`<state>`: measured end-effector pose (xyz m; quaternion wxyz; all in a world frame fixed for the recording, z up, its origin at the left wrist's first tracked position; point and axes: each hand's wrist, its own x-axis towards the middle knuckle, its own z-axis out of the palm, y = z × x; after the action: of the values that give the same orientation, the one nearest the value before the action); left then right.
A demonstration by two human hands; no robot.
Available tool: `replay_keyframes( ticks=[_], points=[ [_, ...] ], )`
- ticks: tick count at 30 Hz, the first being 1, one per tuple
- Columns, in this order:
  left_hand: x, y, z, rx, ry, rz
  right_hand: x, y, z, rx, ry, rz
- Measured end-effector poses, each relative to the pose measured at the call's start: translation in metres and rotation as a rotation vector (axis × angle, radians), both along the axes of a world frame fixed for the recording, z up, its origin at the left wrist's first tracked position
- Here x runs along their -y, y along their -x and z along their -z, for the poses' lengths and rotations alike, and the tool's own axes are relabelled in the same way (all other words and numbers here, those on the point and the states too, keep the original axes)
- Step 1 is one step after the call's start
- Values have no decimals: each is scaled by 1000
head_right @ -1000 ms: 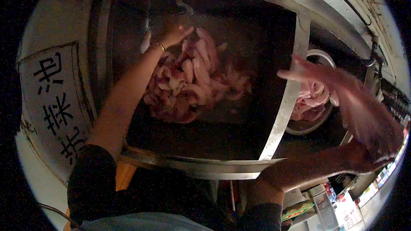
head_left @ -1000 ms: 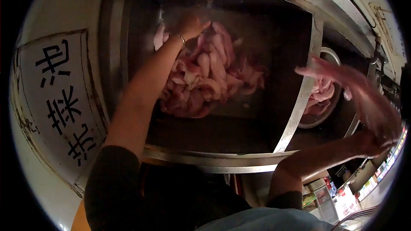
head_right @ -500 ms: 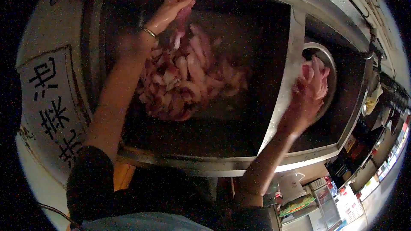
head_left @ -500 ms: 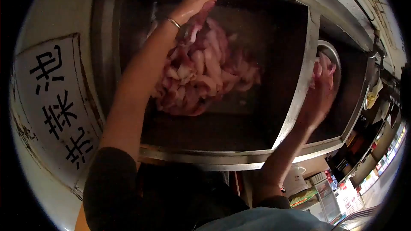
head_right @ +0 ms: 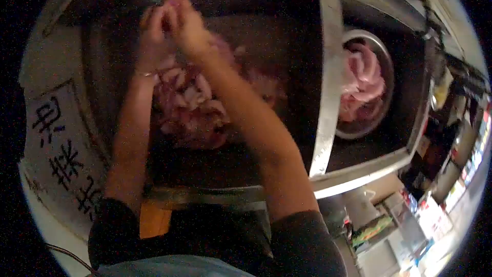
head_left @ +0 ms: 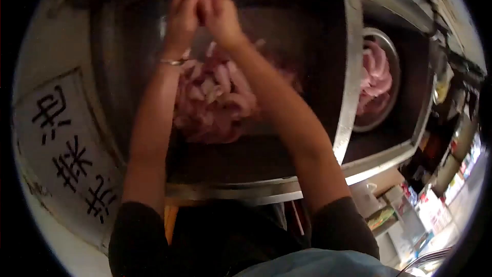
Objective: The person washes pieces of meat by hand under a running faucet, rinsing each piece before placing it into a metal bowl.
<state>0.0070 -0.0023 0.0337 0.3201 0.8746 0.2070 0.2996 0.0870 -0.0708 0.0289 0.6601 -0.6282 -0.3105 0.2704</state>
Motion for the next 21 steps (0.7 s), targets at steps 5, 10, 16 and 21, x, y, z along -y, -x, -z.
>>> replay_keyframes(
  ticks=[5,10,16,21],
  points=[
    [21,-11,12,487,1190,-98,-13,1,-12,-311,-272,25],
    [22,2,37,225,816,-52,-28,-8,-7,-314,-288,-72],
    [-16,6,50,-14,174,-98,9,-40,-22,144,-51,-2],
    [-23,0,29,-61,-128,29,26,-40,-22,566,140,-44]
  ],
)
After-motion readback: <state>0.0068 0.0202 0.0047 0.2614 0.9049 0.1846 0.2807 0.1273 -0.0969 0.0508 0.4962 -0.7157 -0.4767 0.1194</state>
